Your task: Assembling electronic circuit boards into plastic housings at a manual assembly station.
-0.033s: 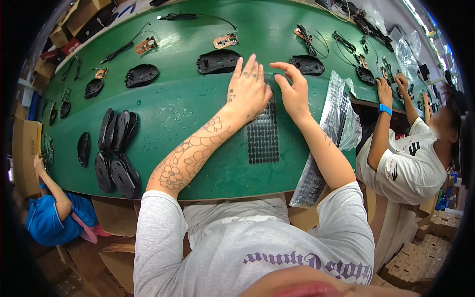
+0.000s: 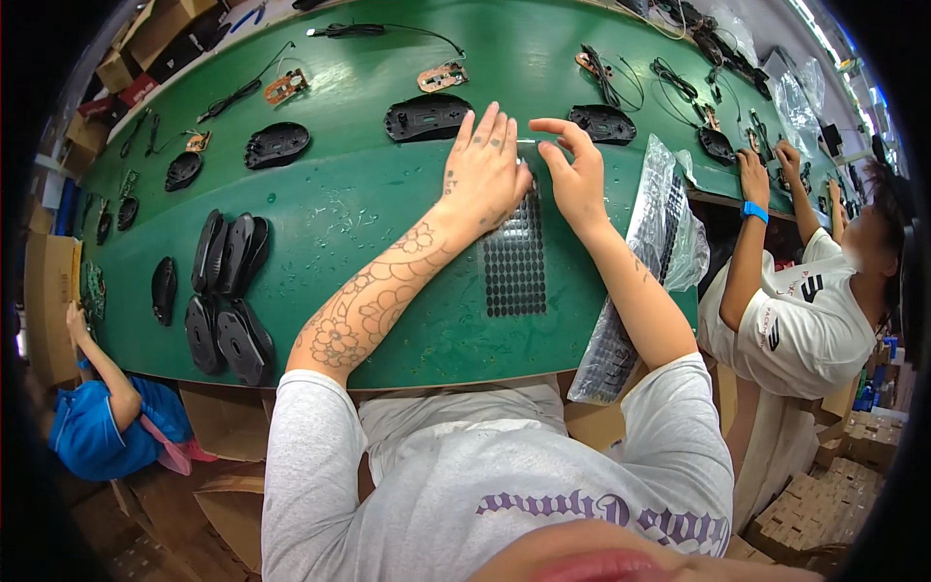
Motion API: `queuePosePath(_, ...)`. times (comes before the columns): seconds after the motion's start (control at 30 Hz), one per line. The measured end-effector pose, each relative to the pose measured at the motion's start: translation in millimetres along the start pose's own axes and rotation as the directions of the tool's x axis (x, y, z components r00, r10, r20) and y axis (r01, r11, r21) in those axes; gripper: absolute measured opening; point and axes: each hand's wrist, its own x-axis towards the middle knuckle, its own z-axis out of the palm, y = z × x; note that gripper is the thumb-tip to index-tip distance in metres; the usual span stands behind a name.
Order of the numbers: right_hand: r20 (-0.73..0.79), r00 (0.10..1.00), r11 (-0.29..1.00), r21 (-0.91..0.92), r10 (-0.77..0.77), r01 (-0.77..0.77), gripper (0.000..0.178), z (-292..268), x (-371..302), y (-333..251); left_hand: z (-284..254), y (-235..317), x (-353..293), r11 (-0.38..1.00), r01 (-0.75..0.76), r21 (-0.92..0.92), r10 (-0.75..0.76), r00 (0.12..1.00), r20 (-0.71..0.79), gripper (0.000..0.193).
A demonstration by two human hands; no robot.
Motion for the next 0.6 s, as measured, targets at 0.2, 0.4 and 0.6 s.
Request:
queuePosePath(0.2,0.081,0.987,0.988,0.056,0.14,-0.144,0.027,-5,2,-2,-22,-21,-4,0.975,-0.108,-0.197,0.132,0.984,0.117,0.059)
queuePosePath(0.4,0.168,0.965,0.98,-0.036,0.2,-0.197,0.027,-11,3,-8,-13,-17,-16,0.976,-0.168,-0.137,0.184,0.976,0.116,0.061)
queuePosePath(0.6,0.234,0.928,0.932,0.149,0.291,-0.33,0.027,-11,5,-8,-5,-22,-7,0.987,-0.129,-0.092,0.144,0.972,0.185,0.063)
